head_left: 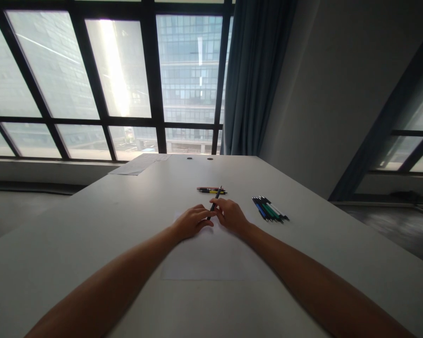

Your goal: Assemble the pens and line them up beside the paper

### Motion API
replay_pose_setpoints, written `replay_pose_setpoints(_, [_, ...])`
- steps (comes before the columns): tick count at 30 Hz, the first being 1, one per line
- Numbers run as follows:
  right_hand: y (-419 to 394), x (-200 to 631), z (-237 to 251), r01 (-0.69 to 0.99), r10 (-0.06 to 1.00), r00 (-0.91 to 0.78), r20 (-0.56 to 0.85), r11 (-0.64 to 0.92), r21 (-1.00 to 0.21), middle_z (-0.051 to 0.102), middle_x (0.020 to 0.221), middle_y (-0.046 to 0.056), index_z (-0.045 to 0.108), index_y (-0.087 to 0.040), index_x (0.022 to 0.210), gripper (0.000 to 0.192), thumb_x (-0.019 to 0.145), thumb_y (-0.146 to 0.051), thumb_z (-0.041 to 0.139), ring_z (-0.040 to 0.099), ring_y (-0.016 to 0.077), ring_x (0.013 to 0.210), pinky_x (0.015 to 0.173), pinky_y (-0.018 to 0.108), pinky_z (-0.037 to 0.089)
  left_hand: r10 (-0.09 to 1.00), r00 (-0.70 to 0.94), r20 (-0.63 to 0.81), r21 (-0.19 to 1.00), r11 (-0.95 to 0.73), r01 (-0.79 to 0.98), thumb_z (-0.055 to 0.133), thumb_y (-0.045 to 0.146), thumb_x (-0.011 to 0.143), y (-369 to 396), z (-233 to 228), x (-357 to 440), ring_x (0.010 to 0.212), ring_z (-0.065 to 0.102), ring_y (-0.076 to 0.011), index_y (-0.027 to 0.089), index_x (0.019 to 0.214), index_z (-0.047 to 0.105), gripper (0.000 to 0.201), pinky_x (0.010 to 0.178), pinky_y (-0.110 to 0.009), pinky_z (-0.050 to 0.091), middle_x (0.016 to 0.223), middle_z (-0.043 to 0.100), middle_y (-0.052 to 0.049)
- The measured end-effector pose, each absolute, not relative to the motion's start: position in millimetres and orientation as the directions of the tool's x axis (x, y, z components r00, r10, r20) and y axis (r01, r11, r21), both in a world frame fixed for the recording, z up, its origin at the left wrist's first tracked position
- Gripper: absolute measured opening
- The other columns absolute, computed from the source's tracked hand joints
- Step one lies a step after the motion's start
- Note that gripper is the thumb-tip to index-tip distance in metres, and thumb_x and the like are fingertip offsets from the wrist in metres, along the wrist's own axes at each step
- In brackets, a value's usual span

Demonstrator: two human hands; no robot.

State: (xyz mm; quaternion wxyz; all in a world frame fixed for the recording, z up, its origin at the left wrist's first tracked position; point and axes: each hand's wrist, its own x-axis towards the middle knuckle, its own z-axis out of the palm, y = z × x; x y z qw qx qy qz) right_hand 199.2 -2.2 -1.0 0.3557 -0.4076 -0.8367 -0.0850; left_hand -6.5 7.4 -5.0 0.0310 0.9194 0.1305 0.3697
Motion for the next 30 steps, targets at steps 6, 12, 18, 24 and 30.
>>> replay_pose_setpoints(6, [-2.2, 199.3, 2.6, 0.691, 0.547, -0.476, 0.689, 0.717, -0.092, 0.071, 0.092, 0.008, 0.063, -0.015, 0.109, 0.025, 0.088, -0.015, 0.050, 0.063, 0.0190, 0.077, 0.077, 0.030, 0.043, 0.241, 0.691, 0.682, 0.137, -0.970, 0.203, 0.051, 0.039, 0.096, 6.3, -3.7, -6.2, 0.086, 0.060, -0.0196, 0.015, 0.113, 0.064, 0.031, 0.078, -0.032, 0.051, 0.091, 0.070, -0.011])
replay_pose_setpoints(12, [-1.3, 200.3, 1.8, 0.726, 0.562, -0.425, 0.709, 0.680, -0.104, 0.070, 0.096, 0.008, 0.059, -0.016, 0.113, 0.029, 0.085, -0.013, 0.052, 0.063, 0.0200, 0.079, 0.076, 0.031, 0.044, 0.277, 0.723, 0.632, 0.139, -0.959, 0.247, 0.048, 0.038, 0.097, 2.4, -0.6, -6.1, 0.096, 0.059, -0.0220, 0.015, 0.127, 0.055, 0.038, 0.086, -0.037, 0.051, 0.104, 0.067, -0.013])
replay_pose_setpoints(18, [-1.1, 201.1, 2.4, 0.643, 0.494, -0.506, 0.707, 0.762, -0.072, 0.069, 0.094, 0.008, 0.059, -0.017, 0.109, 0.027, 0.084, -0.010, 0.049, 0.063, 0.0207, 0.083, 0.077, 0.032, 0.045, 0.299, 0.725, 0.620, 0.139, -0.952, 0.273, 0.048, 0.035, 0.097, 2.5, -2.1, -5.1, 0.098, 0.058, -0.0228, 0.019, 0.125, 0.058, 0.033, 0.088, -0.038, 0.051, 0.106, 0.067, -0.012])
replay_pose_setpoints(24, [-1.1, 202.8, 5.2, 0.691, 0.510, -0.461, 0.726, 0.720, -0.067, 0.069, 0.092, 0.009, 0.059, -0.016, 0.109, 0.028, 0.083, -0.011, 0.049, 0.063, 0.0212, 0.081, 0.078, 0.033, 0.045, 0.301, 0.733, 0.610, 0.144, -0.952, 0.271, 0.047, 0.037, 0.098, 1.9, -0.5, -5.7, 0.101, 0.058, -0.0227, 0.020, 0.131, 0.054, 0.038, 0.091, -0.038, 0.049, 0.111, 0.066, -0.012])
replay_pose_setpoints(30, [-2.1, 200.9, 3.1, 0.676, 0.515, -0.496, 0.699, 0.735, -0.062, 0.069, 0.096, 0.010, 0.060, -0.017, 0.108, 0.027, 0.085, -0.013, 0.047, 0.063, 0.0222, 0.086, 0.080, 0.033, 0.046, 0.326, 0.734, 0.596, 0.145, -0.943, 0.301, 0.047, 0.039, 0.097, 2.0, -0.3, -6.5, 0.099, 0.058, -0.0228, 0.020, 0.130, 0.055, 0.038, 0.090, -0.038, 0.050, 0.109, 0.066, -0.011])
